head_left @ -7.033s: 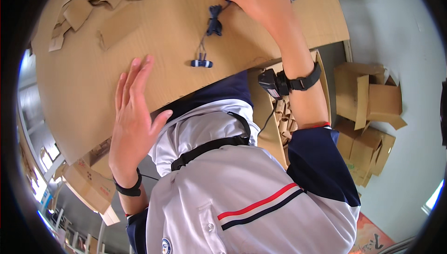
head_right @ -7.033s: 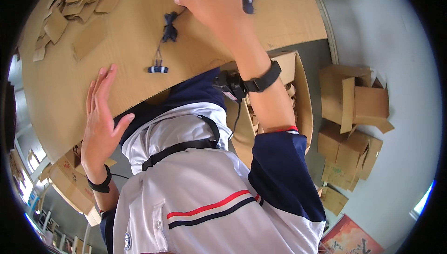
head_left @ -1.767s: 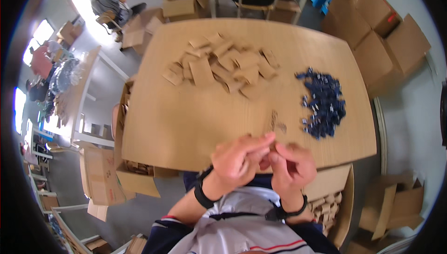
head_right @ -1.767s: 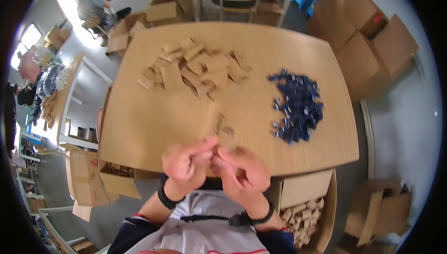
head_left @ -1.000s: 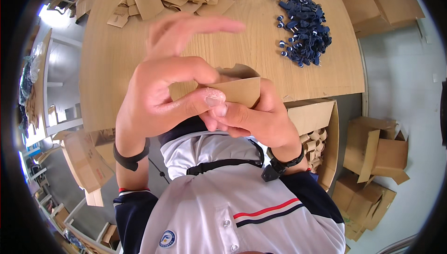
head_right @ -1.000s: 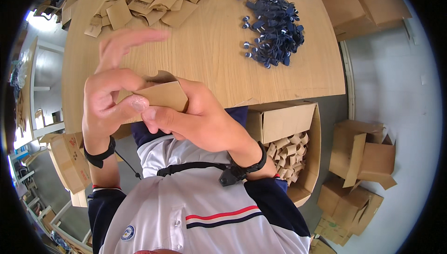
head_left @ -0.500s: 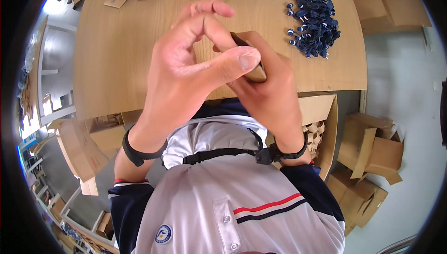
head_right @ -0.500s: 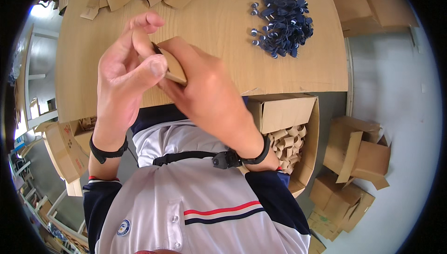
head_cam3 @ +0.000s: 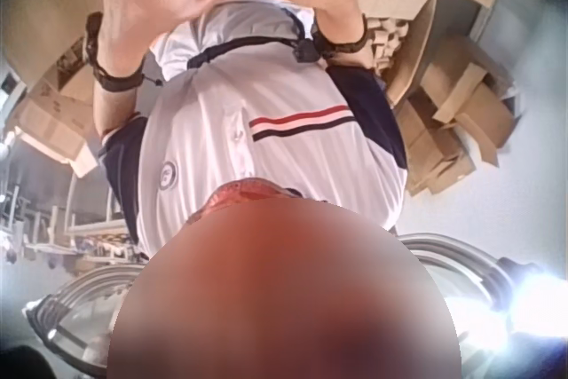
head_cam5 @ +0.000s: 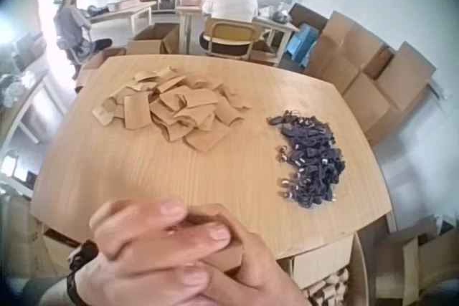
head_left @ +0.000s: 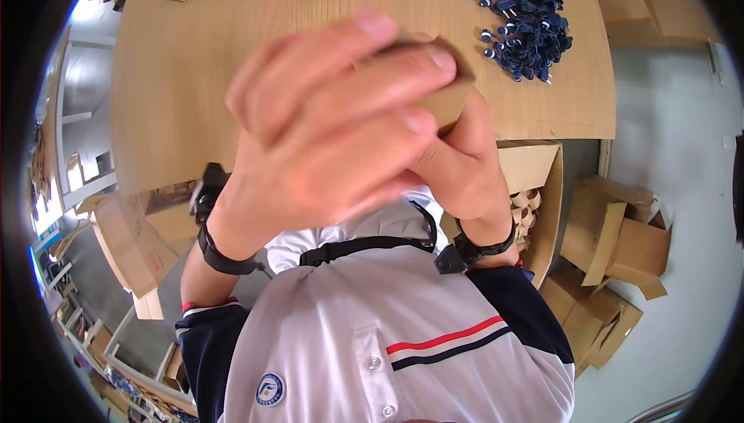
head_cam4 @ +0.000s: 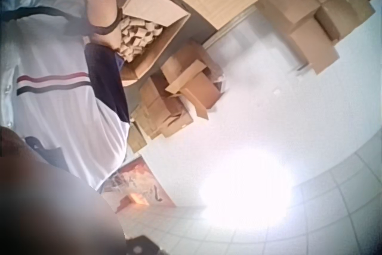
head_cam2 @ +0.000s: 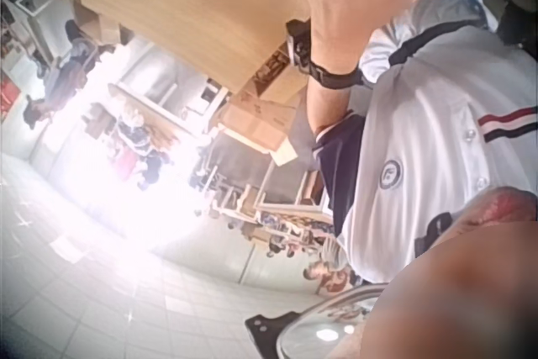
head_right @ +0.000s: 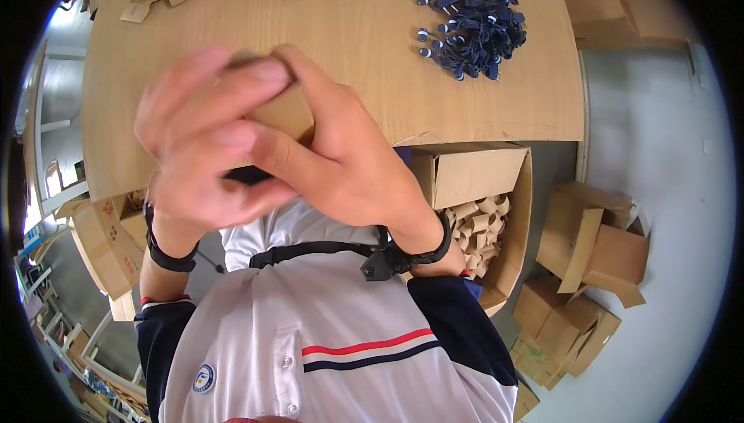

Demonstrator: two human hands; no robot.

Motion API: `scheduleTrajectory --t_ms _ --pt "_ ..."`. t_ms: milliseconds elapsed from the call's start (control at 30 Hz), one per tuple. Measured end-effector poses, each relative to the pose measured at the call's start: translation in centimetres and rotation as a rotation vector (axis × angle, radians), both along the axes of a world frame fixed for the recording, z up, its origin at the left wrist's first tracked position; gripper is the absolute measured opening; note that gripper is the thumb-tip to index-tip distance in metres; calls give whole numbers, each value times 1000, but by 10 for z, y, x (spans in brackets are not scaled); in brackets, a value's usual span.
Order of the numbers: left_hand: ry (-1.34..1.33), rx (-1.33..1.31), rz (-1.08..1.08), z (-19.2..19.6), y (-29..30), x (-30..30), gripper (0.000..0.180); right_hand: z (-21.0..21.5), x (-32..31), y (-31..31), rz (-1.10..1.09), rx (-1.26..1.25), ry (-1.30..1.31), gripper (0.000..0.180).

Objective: Placing bundled blue cables into cardboard envelopes.

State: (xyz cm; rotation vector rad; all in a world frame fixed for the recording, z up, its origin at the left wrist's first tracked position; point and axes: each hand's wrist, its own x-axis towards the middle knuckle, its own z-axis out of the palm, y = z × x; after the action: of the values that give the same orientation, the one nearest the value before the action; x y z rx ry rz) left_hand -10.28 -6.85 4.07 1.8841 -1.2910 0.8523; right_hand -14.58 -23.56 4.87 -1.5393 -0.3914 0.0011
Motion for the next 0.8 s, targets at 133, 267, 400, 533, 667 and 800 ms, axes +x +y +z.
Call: scheduleTrajectory --t_ms 133,267,400,533,667,800 --pt "12 -163 52 -13 -23 -1 49 0 -2 12 -95 204 159 39" --pt "-45 -128 74 -14 -26 4 47 -9 -1 14 -178 145 4 38" --pt "103 -90 -10 -15 -22 5 45 -3 0 11 -250 134 75 39" --pt "638 -38 -322 -8 1 9 49 11 3 -14 -258 -125 58 28" --pt "931 86 -409 4 13 14 54 11 -1 -14 -300 -172 221 15" --pt "559 97 64 8 11 28 29 -4 0 -1 -454 -333 -167 12"
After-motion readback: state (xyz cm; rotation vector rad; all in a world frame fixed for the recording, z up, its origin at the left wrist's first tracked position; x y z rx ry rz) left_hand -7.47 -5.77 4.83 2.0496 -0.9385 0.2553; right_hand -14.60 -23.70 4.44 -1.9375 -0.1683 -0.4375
